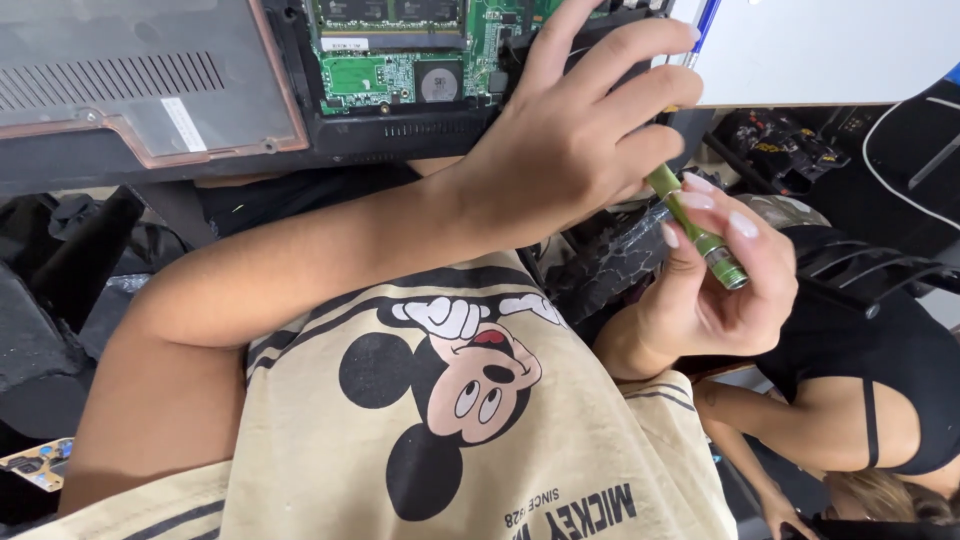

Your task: Unscrewing and cleaning a cooling fan from a laptop motherboard using a screwdriver and a brush.

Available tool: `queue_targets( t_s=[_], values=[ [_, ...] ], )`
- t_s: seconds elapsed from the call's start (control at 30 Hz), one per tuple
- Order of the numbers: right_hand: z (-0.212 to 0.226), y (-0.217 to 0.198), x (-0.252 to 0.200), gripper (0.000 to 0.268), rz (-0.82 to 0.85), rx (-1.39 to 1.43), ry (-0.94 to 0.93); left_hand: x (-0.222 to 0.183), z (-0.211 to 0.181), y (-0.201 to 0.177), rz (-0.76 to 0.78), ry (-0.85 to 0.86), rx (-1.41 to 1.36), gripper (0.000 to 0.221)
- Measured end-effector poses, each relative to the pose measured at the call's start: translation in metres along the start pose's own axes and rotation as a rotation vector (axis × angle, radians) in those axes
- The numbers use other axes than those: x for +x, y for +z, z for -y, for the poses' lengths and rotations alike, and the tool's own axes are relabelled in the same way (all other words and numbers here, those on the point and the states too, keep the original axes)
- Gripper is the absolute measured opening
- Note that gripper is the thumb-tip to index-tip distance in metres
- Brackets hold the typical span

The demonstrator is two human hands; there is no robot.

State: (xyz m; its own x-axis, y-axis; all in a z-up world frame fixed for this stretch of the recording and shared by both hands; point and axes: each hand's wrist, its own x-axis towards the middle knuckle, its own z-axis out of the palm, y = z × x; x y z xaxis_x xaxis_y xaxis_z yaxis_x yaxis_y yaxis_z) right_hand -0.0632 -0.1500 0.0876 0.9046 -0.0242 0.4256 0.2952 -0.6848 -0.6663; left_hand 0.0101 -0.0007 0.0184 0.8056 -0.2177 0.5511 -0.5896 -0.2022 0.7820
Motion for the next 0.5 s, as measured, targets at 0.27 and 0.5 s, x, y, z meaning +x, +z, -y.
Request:
queue_targets(
  t_s=[0.27, 0.5],
  values=[
    [0.012, 0.012, 0.016, 0.031, 0.075, 0.001, 0.033, 0.002, -0.002, 0.002, -0.019, -0.005, -0.107, 0.030],
    [0.019, 0.017, 0.008, 0.021, -0.068, -0.007, 0.048, 0.005, -0.001, -0.004, -0.027, 0.045, 0.028, 0.018]
  ],
)
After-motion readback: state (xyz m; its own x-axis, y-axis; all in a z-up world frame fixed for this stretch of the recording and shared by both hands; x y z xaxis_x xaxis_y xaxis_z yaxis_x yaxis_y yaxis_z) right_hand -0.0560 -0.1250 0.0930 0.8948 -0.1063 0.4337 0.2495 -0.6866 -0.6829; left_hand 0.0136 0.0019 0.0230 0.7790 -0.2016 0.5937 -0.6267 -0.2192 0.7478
